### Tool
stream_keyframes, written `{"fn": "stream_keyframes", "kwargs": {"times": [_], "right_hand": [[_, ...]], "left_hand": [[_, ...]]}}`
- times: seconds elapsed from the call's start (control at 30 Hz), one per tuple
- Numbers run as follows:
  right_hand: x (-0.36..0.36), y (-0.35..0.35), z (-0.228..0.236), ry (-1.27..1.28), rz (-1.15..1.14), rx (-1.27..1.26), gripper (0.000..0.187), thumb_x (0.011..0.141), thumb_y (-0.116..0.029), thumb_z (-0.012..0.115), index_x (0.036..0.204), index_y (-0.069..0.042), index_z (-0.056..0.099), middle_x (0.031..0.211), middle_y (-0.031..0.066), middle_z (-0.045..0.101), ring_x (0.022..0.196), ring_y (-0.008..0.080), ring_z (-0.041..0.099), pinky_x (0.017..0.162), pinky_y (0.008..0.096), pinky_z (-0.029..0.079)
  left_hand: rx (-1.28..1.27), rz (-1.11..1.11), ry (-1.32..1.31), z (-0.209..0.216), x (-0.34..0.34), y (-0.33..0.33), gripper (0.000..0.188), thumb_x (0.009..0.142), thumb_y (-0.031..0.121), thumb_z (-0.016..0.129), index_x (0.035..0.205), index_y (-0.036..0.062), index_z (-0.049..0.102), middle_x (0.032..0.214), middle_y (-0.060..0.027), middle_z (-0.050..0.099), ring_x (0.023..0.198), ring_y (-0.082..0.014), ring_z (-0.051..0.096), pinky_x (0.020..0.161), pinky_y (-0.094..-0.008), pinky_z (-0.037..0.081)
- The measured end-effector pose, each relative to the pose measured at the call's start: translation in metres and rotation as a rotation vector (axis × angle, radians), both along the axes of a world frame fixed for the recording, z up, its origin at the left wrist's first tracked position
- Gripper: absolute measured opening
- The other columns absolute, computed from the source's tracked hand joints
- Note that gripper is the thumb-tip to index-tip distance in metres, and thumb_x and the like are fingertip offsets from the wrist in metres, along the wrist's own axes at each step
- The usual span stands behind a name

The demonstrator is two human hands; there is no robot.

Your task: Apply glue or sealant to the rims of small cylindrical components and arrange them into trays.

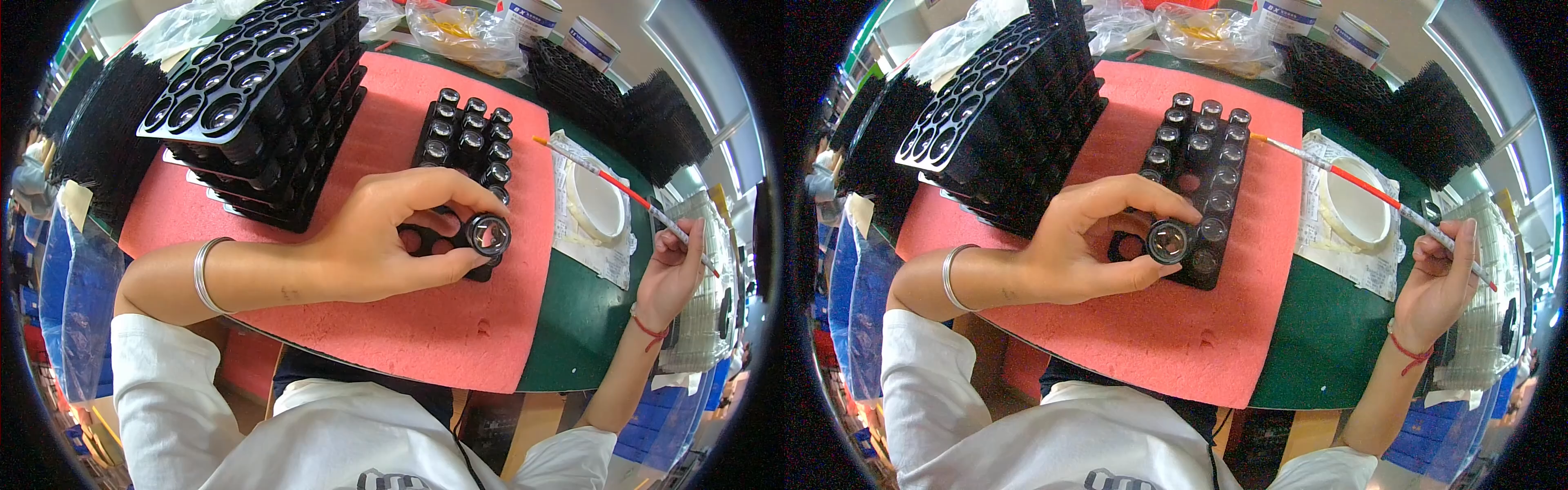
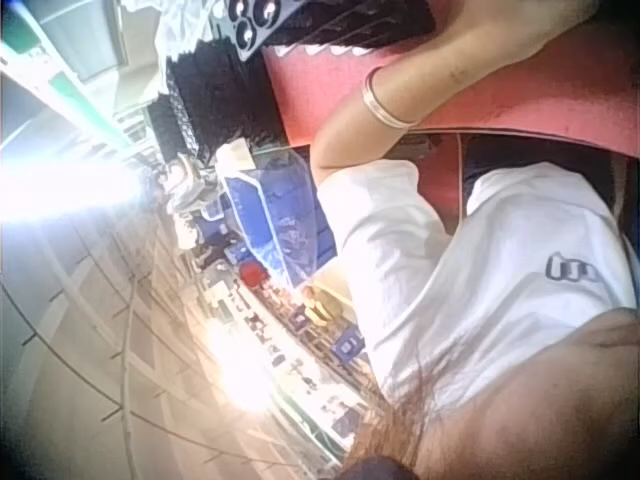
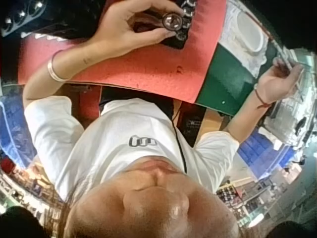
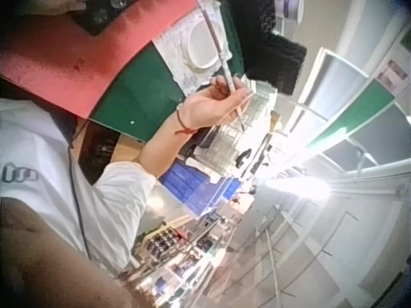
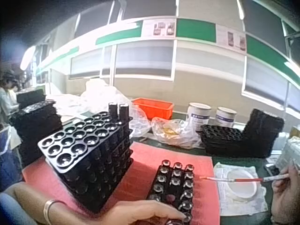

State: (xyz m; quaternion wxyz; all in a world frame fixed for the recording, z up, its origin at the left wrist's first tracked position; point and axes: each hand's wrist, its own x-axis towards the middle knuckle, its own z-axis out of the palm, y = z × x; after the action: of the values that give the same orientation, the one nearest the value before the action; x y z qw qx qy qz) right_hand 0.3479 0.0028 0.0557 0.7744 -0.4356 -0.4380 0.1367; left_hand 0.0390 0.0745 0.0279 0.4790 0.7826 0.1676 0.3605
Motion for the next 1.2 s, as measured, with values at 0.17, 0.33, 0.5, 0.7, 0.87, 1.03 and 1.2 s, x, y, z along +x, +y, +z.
{"fn": "stream_keyframes", "kwargs": {"times": [0.17, 0.33, 0.5, 0.7, 0.87, 1.03, 1.2], "right_hand": [[0.002, 0.001, -0.003, 0.009, -0.001, 0.001, 0.022, 0.084, -0.022, 0.053, 0.077, -0.001, 0.057, 0.065, 0.0053, 0.054, 0.052, 0.0091, 0.049, 0.048, 0.0205, 0.038], [0.001, 0.002, 0.002, 0.003, 0.005, 0.008, 0.022, 0.084, -0.022, 0.054, 0.077, -0.001, 0.057, 0.065, 0.0052, 0.054, 0.052, 0.0092, 0.05, 0.048, 0.0204, 0.038], [0.007, -0.001, 0.005, 0.041, -0.013, 0.018, 0.023, 0.084, -0.022, 0.052, 0.077, 0.0, 0.057, 0.064, 0.0054, 0.054, 0.051, 0.009, 0.049, 0.048, 0.0203, 0.038], [0.002, -0.005, 0.011, -0.483, -0.412, 0.049, 0.034, 0.089, -0.023, 0.041, 0.071, 0.003, 0.053, 0.06, 0.0061, 0.052, 0.051, 0.011, 0.049, 0.049, 0.0219, 0.04], [0.006, -0.012, 0.009, -0.51, -0.503, 0.07, 0.033, 0.089, -0.022, 0.043, 0.066, 0.0, 0.054, 0.061, 0.0026, 0.053, 0.048, 0.0055, 0.046, 0.045, 0.016, 0.035], [0.012, -0.006, 0.011, -0.554, -0.448, -0.056, 0.03, 0.088, -0.021, 0.046, 0.069, 0.0, 0.056, 0.064, 0.0012, 0.055, 0.05, 0.0034, 0.046, 0.046, 0.0148, 0.036], [0.01, 0.006, 0.007, -0.707, -0.46, -0.115, 0.031, 0.087, -0.022, 0.047, 0.07, 0.002, 0.056, 0.06, 0.0026, 0.056, 0.052, 0.0053, 0.049, 0.048, 0.0179, 0.039]], "left_hand": [[-0.042, -0.013, -0.012, -0.004, 0.002, 0.001, 0.033, 0.071, -0.001, 0.061, 0.103, -0.0015, 0.052, 0.105, -0.0103, 0.052, 0.089, -0.0118, 0.054, 0.074, -0.0237, 0.046], [-0.027, -0.006, -0.012, 0.0, 0.002, 0.002, 0.033, 0.071, -0.001, 0.062, 0.102, -0.0012, 0.052, 0.104, -0.0099, 0.052, 0.088, -0.0114, 0.054, 0.073, -0.0231, 0.046], [-0.071, 0.018, 0.01, 0.003, 0.007, 0.001, 0.033, 0.071, -0.001, 0.062, 0.102, -0.0007, 0.051, 0.102, -0.009, 0.053, 0.092, -0.0127, 0.052, 0.075, -0.0246, 0.046], [-0.17, 0.029, -0.093, -0.008, 0.005, -0.003, 0.031, 0.071, 0.001, 0.062, 0.1, 0.0007, 0.051, 0.091, -0.0038, 0.056, 0.084, -0.0074, 0.053, 0.069, -0.0213, 0.045], [-0.24, 0.035, -0.085, -0.007, 0.004, -0.006, 0.03, 0.071, -0.001, 0.061, 0.099, 0.0007, 0.05, 0.093, -0.0042, 0.055, 0.083, -0.0079, 0.053, 0.069, -0.0208, 0.045], [-0.252, 0.055, -0.094, -0.007, 0.009, -0.005, 0.03, 0.072, -0.001, 0.061, 0.099, 0.0011, 0.049, 0.092, -0.0038, 0.055, 0.082, -0.0077, 0.053, 0.069, -0.0206, 0.045], [-0.299, 0.069, -0.096, -0.008, 0.009, -0.003, 0.028, 0.072, -0.001, 0.061, 0.098, 0.0015, 0.05, 0.092, -0.0031, 0.054, 0.081, -0.0075, 0.053, 0.069, -0.0208, 0.045]]}}
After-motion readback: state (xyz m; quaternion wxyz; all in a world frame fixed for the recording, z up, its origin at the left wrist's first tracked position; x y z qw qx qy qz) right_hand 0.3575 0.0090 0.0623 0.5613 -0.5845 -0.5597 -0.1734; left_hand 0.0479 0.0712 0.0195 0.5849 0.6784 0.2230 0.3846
